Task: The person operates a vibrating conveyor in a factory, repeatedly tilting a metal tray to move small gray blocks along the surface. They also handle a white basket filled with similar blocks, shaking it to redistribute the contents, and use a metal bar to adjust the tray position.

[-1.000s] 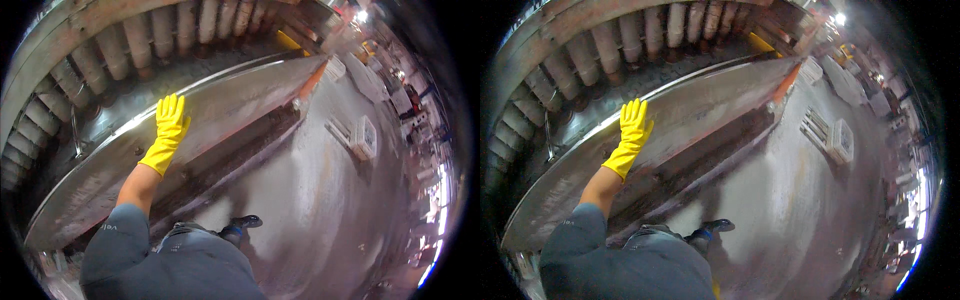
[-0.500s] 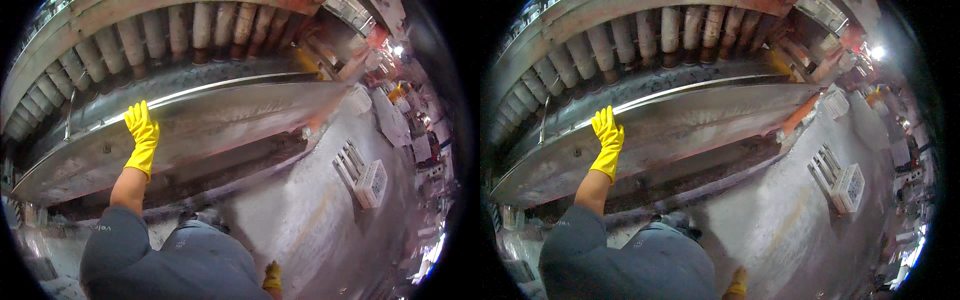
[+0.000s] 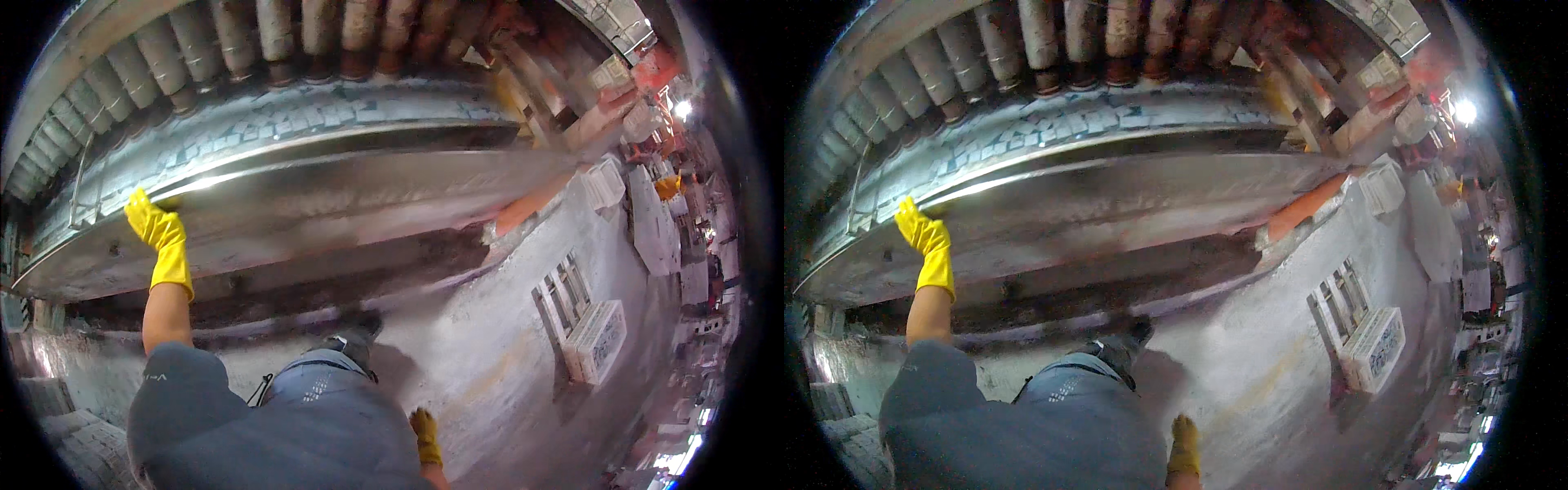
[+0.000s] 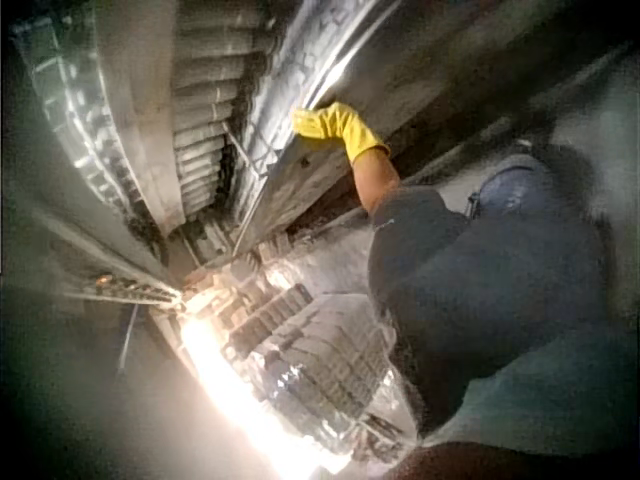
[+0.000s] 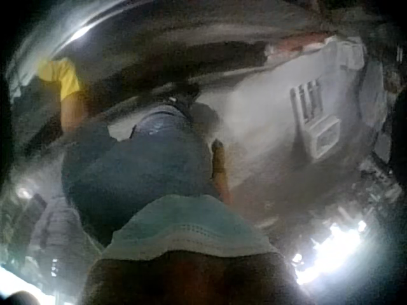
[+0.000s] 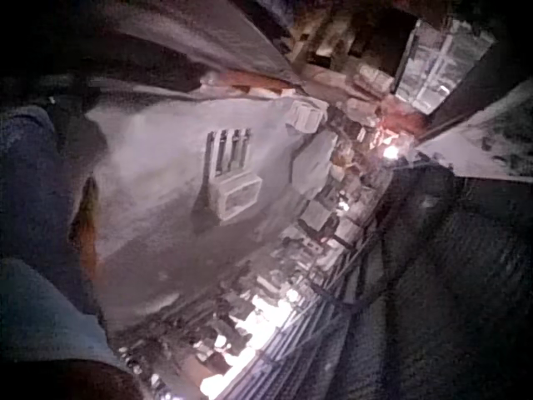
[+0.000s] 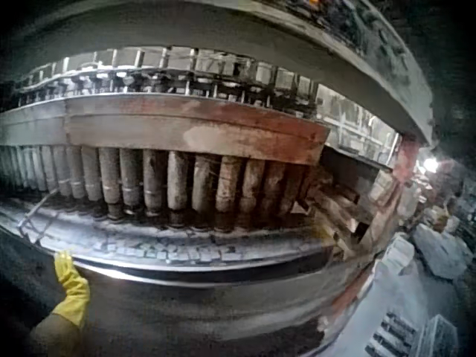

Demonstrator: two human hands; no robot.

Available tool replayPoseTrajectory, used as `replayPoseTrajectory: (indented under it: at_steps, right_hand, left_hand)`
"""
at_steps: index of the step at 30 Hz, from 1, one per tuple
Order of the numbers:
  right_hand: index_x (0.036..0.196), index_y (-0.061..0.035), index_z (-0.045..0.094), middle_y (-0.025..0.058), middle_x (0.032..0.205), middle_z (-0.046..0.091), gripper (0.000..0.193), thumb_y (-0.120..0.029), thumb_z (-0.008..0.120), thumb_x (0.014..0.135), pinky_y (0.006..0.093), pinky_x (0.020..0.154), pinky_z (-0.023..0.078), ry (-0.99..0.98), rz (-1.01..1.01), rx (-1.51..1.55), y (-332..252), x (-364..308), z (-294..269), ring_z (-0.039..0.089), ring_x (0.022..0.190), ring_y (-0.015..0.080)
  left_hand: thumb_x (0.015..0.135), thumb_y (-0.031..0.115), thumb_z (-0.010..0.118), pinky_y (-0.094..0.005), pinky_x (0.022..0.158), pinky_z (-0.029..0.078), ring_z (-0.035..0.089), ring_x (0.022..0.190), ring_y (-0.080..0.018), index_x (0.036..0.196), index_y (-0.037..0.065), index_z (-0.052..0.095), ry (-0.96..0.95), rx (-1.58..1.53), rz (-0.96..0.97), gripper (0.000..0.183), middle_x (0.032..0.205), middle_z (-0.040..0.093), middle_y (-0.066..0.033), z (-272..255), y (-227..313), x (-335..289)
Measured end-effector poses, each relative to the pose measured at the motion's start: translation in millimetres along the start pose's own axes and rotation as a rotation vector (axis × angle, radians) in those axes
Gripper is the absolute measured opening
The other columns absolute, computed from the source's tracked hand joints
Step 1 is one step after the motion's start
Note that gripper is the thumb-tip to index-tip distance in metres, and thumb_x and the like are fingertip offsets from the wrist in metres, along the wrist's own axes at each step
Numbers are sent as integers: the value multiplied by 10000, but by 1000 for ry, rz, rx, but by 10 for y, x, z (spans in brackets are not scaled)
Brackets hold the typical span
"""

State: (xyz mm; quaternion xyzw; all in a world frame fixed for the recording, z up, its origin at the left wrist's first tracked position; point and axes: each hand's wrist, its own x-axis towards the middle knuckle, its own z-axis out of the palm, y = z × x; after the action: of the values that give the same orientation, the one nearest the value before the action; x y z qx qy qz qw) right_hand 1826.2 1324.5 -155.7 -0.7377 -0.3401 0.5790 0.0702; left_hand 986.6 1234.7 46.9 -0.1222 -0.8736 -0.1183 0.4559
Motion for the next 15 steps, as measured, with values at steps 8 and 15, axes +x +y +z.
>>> replayPoseTrajectory:
  at_steps: [8, 15]
  right_hand:
    - [1067, -20, 691, 101, 916, 724, 381, -390, 631, 998, 374, 637, 536, 210, 132, 198, -60, 325, -1067, 669, 749, 221]
    - [1020, -44, 677, 92, 865, 712, 370, -412, 639, 998, 397, 639, 530, 225, 74, 283, -527, 1047, -1519, 662, 730, 242]
  left_hand:
    - [1040, 253, 527, -438, 1211, 371, 541, 1395, -389, 1432, 89, 641, -1250, 861, 263, 440, 1499, 582, -192, 45, 561, -216]
    - [889, 440, 684, -515, 941, 546, 698, 1089, -415, 1058, 109, 810, -1800, -295, 529, 392, 1103, 759, -189, -727, 3843, -2887]
